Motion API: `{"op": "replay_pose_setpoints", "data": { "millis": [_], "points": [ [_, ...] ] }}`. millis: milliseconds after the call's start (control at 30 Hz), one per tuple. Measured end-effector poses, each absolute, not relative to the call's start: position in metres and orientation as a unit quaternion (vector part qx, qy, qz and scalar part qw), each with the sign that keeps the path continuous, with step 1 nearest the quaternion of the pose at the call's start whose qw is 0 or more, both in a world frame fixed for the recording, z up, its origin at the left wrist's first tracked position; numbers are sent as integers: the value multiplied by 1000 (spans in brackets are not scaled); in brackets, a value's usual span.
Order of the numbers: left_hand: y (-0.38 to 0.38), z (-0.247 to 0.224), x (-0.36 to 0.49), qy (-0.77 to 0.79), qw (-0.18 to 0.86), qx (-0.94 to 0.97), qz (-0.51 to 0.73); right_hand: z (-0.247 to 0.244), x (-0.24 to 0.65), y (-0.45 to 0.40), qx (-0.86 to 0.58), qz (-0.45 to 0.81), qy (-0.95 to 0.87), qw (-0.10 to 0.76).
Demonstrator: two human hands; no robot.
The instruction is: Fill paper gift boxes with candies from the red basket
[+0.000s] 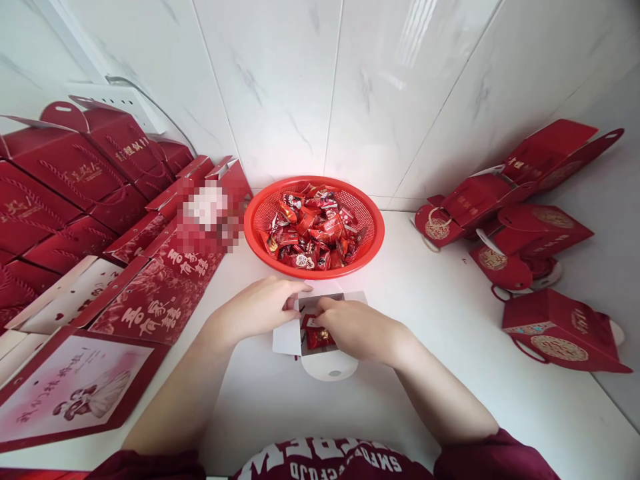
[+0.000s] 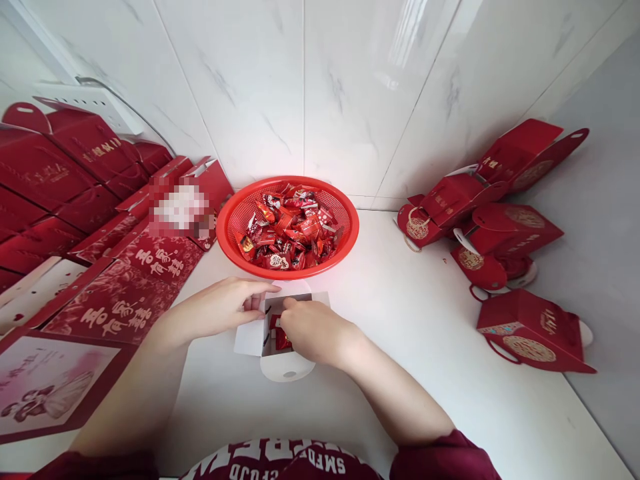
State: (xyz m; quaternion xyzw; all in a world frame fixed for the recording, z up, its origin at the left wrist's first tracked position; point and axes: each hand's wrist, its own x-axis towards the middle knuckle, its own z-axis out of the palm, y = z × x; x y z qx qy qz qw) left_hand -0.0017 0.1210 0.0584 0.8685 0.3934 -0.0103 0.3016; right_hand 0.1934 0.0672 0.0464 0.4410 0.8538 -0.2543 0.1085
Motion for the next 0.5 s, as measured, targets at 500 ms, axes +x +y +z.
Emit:
{"op": "replay_pose_setpoints", "data": {
  "millis": [500],
  "points": [
    [123,56,-2,381,302,874,-8,24,173,75,414,-215,872,149]
  ]
}}
